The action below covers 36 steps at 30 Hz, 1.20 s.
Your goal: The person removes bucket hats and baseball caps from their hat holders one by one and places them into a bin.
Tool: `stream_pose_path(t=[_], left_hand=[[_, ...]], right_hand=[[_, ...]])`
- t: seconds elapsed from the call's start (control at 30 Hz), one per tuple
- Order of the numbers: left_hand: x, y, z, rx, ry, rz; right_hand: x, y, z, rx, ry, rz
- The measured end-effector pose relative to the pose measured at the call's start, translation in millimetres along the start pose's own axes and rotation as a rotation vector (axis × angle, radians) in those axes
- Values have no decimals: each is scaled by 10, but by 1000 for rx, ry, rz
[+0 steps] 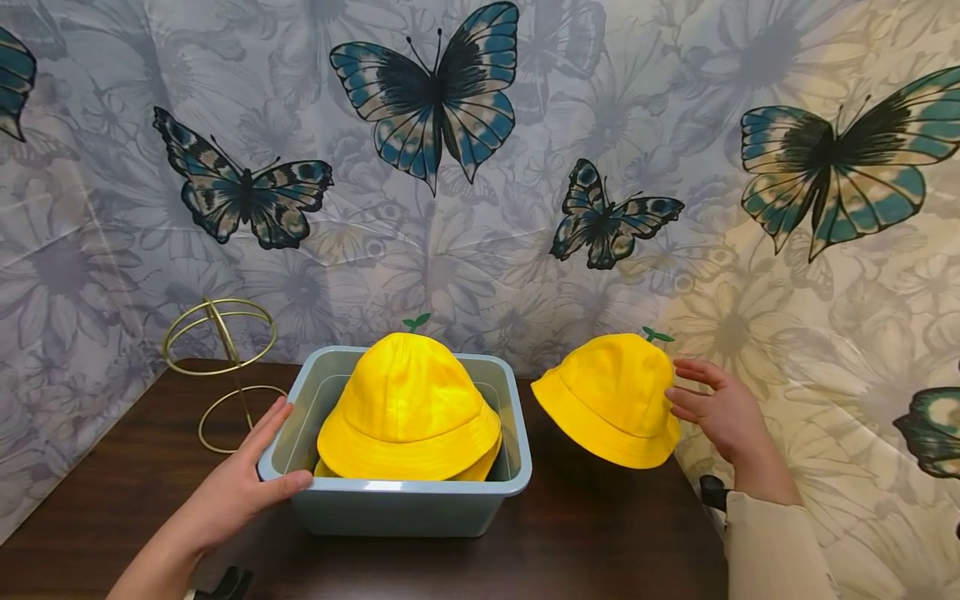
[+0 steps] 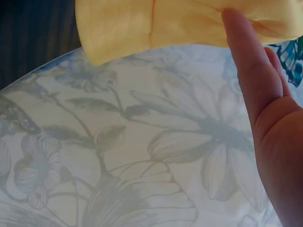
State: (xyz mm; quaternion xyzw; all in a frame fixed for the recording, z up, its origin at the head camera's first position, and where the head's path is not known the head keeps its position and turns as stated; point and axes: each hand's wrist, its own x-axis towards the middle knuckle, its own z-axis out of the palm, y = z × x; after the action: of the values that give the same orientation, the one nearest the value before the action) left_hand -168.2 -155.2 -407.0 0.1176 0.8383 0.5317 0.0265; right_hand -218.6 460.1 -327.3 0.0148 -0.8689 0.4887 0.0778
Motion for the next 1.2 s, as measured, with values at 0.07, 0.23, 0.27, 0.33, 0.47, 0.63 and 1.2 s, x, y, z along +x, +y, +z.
stream_pose_path(t=[0.07, 0.23, 0.27, 0.33, 0.47, 0.63, 1.2], left_hand=[[-2, 5, 0, 3, 0, 2], [2, 13, -1, 2, -2, -3], [2, 14, -1, 2, -3, -5], [2, 17, -2, 2, -3, -6], [1, 16, 0, 0, -3, -4], [-5, 10, 1, -4, -3, -2], [2, 8, -5, 1, -11, -17]], right_hand=[[8, 17, -9, -1, -5, -5], [33, 26, -23, -9, -25, -18], [35, 22, -24, -9, -29, -22], [38, 18, -26, -12, -37, -29], [49, 21, -25, -16, -48, -33], [71, 18, -1, -40, -41, -21], [72, -68, 139, -193, 95, 11]])
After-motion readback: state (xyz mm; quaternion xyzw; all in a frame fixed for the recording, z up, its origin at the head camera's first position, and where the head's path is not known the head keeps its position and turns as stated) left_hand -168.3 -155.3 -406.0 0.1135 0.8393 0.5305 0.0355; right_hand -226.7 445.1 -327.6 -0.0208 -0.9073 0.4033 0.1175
